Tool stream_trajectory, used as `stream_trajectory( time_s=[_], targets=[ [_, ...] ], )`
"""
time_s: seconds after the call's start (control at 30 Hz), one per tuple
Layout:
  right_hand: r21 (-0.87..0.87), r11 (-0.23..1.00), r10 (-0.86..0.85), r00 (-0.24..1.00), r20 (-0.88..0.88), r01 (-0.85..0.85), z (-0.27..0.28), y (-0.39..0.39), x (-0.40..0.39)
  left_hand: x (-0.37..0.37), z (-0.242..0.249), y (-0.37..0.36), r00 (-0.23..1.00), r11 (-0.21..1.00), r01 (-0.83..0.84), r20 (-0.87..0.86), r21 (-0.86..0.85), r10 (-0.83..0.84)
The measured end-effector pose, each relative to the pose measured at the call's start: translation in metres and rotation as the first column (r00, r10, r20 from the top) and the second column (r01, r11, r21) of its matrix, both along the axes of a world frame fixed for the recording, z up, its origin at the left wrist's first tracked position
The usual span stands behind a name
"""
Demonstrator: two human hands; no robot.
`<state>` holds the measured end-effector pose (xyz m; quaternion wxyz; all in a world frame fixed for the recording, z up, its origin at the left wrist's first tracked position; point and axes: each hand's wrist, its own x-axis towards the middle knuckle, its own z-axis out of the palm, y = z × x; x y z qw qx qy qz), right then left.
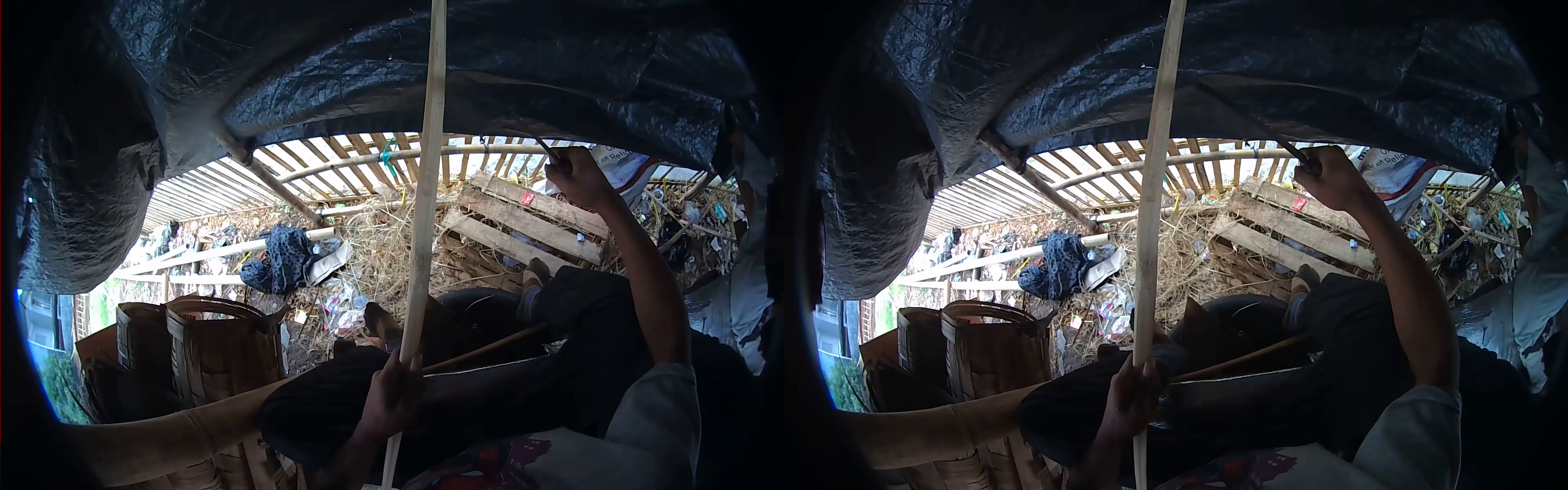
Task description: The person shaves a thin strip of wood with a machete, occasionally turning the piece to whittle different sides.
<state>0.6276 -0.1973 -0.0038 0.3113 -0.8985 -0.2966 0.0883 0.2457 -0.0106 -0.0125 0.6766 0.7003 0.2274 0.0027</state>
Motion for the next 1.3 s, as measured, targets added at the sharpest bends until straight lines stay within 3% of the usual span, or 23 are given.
stream_trajectory(
  time_s=[0.03,0.13,0.2,0.27,0.33,0.4,0.5,0.53,0.63,0.73,0.8,0.93,0.97,1.07,1.1,1.13,1.2,1.27,1.3],
  targets=[
    [0.049,0.994,0.096,0.995,0.024,-0.097,0.001,-0.001,-0.003,0.001,0.001,-0.001,1.0,1.0,0.004,0.002,0.001,-0.004],
    [-0.034,0.938,0.344,0.92,0.187,-0.344,0.007,0.012,-0.015,0.002,0.002,-0.003,1.0,1.0,-0.02,0.012,-0.008,0.02],
    [-0.053,0.909,0.415,0.896,0.155,-0.412,0.006,0.019,-0.025,0.0,-0.001,-0.004,0.998,0.997,-0.021,0.066,0.068,0.016],
    [-0.164,0.866,0.492,0.864,0.112,-0.472,0.009,0.028,-0.033,0.0,-0.001,-0.004,0.998,1.0,-0.023,0.05,0.012,0.023],
    [-0.175,0.865,0.495,0.856,0.148,-0.47,0.01,0.035,-0.039,0.002,0.002,-0.002,0.999,0.999,-0.023,0.038,-0.042,0.025],
    [-0.186,0.865,0.496,0.849,0.183,-0.466,0.008,0.039,-0.037,0.003,0.008,-0.001,0.998,0.971,-0.039,-0.062,-0.235,0.025],
    [-0.13,0.923,0.383,0.901,0.205,-0.363,0.001,0.041,-0.018,0.002,0.004,-0.001,0.999,0.973,-0.028,-0.049,-0.23,0.017],
    [-0.168,0.954,0.271,0.955,0.118,-0.25,0.002,0.042,-0.011,0.003,0.005,-0.001,0.999,0.973,-0.025,-0.046,-0.231,0.015],
    [-0.163,0.962,0.25,0.95,0.189,-0.221,0.009,0.044,-0.009,0.005,0.007,0.001,0.998,0.986,-0.012,-0.064,-0.166,0.001],
    [-0.283,0.952,0.155,0.981,0.119,-0.117,0.014,0.048,-0.008,0.006,0.004,0.001,0.996,0.985,-0.028,-0.083,-0.17,0.014],
    [-0.312,0.944,0.166,0.972,0.167,-0.107,0.021,0.052,-0.003,0.006,0.001,0.001,0.997,0.955,-0.079,-0.031,-0.285,0.074],
    [-0.178,0.982,0.116,0.958,0.264,-0.07,0.01,0.05,-0.012,0.007,-0.003,0.001,0.996,0.965,-0.085,0.017,-0.247,0.092],
    [-0.242,0.97,0.079,0.976,0.205,-0.028,0.018,0.052,-0.016,0.007,-0.003,0.0,0.995,0.967,-0.09,0.02,-0.24,0.097],
    [-0.199,0.978,0.092,0.986,0.141,-0.063,0.021,0.047,-0.025,0.002,-0.001,0.001,0.997,0.972,-0.083,-0.014,-0.218,0.082],
    [-0.229,0.957,0.213,0.966,0.147,-0.176,0.019,0.044,-0.029,0.003,0.0,0.001,0.996,0.975,-0.076,-0.051,-0.208,0.067],
    [-0.158,0.933,0.359,0.874,0.328,-0.323,0.015,0.04,-0.04,0.004,0.001,0.001,0.997,0.976,-0.074,-0.051,-0.206,0.065],
    [-0.322,0.901,0.388,0.871,0.302,-0.29,0.011,0.046,-0.041,0.004,0.003,-0.002,0.997,0.981,-0.061,-0.062,-0.185,0.05],
    [-0.169,0.985,0.058,0.987,0.15,-0.033,0.006,0.051,-0.015,0.004,0.001,-0.004,0.998,0.982,-0.055,-0.046,-0.181,0.048],
    [-0.09,0.992,0.11,0.95,0.293,-0.087,0.008,0.047,-0.009,0.004,0.0,-0.003,0.999,0.984,-0.048,-0.018,-0.172,0.046]
  ],
)
